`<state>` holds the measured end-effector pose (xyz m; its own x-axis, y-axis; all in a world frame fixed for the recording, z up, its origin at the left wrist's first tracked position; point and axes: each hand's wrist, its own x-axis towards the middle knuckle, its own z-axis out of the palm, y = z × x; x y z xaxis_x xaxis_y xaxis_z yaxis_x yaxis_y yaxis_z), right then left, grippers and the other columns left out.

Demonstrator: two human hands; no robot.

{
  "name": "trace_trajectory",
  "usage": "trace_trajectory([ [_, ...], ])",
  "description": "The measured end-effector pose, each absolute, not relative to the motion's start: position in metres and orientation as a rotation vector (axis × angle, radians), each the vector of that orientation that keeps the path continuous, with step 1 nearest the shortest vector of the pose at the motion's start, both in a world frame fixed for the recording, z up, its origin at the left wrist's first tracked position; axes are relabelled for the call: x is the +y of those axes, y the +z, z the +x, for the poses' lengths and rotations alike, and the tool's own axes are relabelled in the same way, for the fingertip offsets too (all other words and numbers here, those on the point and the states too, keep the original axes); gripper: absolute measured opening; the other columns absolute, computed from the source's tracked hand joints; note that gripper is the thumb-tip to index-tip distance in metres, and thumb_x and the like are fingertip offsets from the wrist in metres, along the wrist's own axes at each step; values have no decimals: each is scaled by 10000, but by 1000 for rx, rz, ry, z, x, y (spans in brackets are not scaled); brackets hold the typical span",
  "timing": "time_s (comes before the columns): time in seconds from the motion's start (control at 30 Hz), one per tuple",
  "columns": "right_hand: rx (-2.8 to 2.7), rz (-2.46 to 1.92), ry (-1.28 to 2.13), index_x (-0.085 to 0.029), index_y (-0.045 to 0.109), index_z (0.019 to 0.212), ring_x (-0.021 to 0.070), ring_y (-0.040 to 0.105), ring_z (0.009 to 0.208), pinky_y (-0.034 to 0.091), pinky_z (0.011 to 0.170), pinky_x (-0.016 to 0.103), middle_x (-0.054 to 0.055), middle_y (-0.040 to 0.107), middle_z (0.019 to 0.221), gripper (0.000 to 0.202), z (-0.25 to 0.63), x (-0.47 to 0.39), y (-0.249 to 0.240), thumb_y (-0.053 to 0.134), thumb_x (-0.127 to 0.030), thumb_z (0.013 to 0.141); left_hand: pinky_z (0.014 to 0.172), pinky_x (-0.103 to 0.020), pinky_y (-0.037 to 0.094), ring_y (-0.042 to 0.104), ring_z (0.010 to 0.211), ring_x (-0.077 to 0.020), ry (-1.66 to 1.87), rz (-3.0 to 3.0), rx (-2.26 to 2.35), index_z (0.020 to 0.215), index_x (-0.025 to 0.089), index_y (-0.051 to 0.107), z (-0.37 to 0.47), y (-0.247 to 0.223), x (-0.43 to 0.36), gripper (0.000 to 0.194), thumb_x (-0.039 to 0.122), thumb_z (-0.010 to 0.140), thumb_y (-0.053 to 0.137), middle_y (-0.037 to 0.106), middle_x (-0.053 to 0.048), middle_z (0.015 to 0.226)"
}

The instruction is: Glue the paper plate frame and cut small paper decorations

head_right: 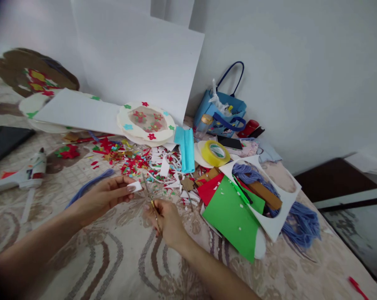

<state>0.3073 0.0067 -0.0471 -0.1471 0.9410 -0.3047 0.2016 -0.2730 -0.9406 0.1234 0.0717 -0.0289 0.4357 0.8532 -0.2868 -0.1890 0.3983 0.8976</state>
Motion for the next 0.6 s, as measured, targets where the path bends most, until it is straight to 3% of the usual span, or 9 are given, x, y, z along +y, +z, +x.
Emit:
trace_trajectory([
  [0.1, -1165, -1465, 1501, -195, 446, 628, 60, 327, 330, 284, 332, 191, -80, 369, 439, 536, 308, 12, -46, 497, -721, 718, 612, -217, 407, 523, 648, -95, 760, 927, 865, 863, 187, 685, 123, -33, 71, 214, 285, 684, 748, 631, 4, 786],
  [0.27, -1090, -1374, 1444, -175, 518, 713, 58, 363, 383, 284, 363, 183, -78, 404, 496, 442, 312, 17, -42, 593, -610, 734, 632, -218, 415, 526, 680, -97, 712, 984, 845, 945, 199, 676, 125, -37, 69, 259, 303, 713, 724, 625, -2, 843],
  [0.43, -1148, -1339, 1422, -175, 552, 792, 74, 385, 454, 313, 414, 198, -68, 442, 555, 402, 306, 18, -38, 694, -530, 671, 623, -230, 426, 546, 672, -117, 702, 986, 850, 818, 181, 643, 130, -32, 64, 199, 311, 697, 734, 613, 4, 742],
  [0.6, -1264, -1317, 1387, -181, 502, 767, 78, 364, 455, 301, 434, 208, -75, 419, 538, 361, 303, 18, -39, 656, -503, 717, 618, -229, 429, 544, 636, -108, 653, 990, 844, 790, 174, 631, 135, -31, 58, 192, 303, 694, 736, 618, 1, 717],
])
